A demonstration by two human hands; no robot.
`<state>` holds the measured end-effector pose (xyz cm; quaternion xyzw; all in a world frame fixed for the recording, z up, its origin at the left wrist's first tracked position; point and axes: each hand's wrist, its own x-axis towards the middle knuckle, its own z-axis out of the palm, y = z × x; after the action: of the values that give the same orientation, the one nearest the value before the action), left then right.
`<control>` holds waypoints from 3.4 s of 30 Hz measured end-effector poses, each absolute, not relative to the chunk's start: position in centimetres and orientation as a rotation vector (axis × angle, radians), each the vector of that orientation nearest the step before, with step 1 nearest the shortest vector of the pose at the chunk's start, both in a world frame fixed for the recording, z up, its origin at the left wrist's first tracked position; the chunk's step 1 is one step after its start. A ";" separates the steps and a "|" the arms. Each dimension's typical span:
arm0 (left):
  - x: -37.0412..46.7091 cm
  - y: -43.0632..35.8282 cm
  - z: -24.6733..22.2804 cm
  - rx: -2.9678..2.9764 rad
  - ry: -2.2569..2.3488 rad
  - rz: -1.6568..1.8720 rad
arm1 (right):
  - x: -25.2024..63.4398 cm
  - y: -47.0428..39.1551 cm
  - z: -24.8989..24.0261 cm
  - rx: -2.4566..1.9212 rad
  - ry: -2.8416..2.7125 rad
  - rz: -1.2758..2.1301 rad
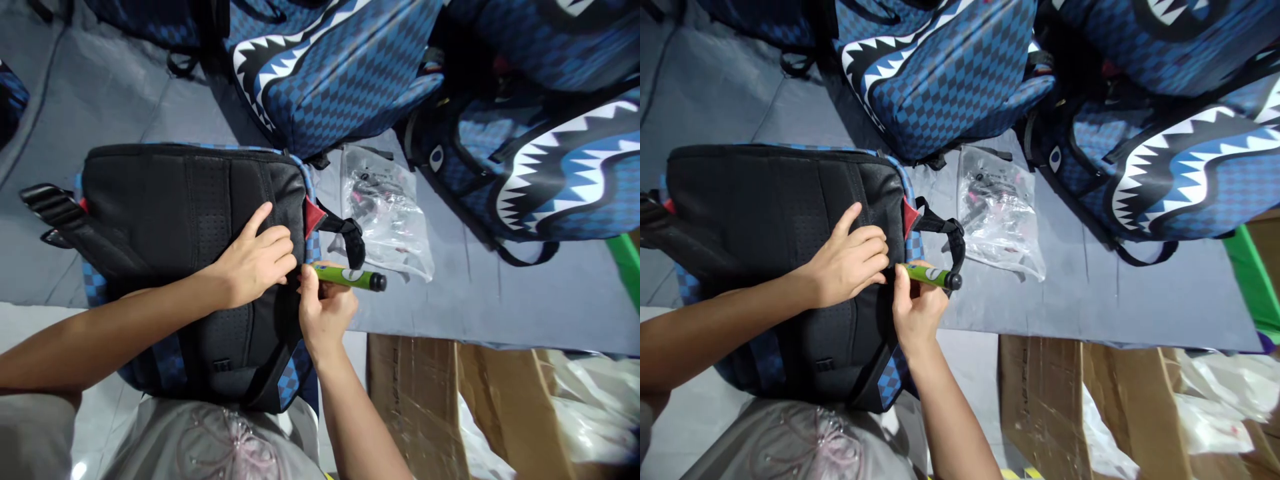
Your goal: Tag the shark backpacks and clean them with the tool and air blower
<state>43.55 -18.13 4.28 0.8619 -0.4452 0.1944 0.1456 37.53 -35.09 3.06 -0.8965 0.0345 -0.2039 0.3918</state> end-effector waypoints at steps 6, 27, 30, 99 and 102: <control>42.7 -18.2 5.3 2.555 -1.276 0.502 | 37.8 -35.9 2.9 -2.323 0.024 -0.548; 34.6 -15.9 18.5 2.835 -0.959 1.115 | 33.2 -37.1 10.5 -1.913 -0.803 -1.052; 32.8 -16.3 16.9 2.875 -0.584 1.096 | 35.3 -37.9 11.4 -1.998 -1.141 -0.989; 42.4 -16.7 10.3 3.037 -0.861 -0.092 | 38.2 -35.7 10.3 -2.540 -1.299 0.096; 42.5 -16.6 10.3 3.011 -0.860 -0.095 | 38.1 -35.2 10.5 -2.574 -1.312 0.096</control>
<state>42.45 -16.63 10.29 0.9611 -0.2744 -0.0304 0.0045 38.14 -35.24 10.51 -0.8834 -0.4503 0.0331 0.1253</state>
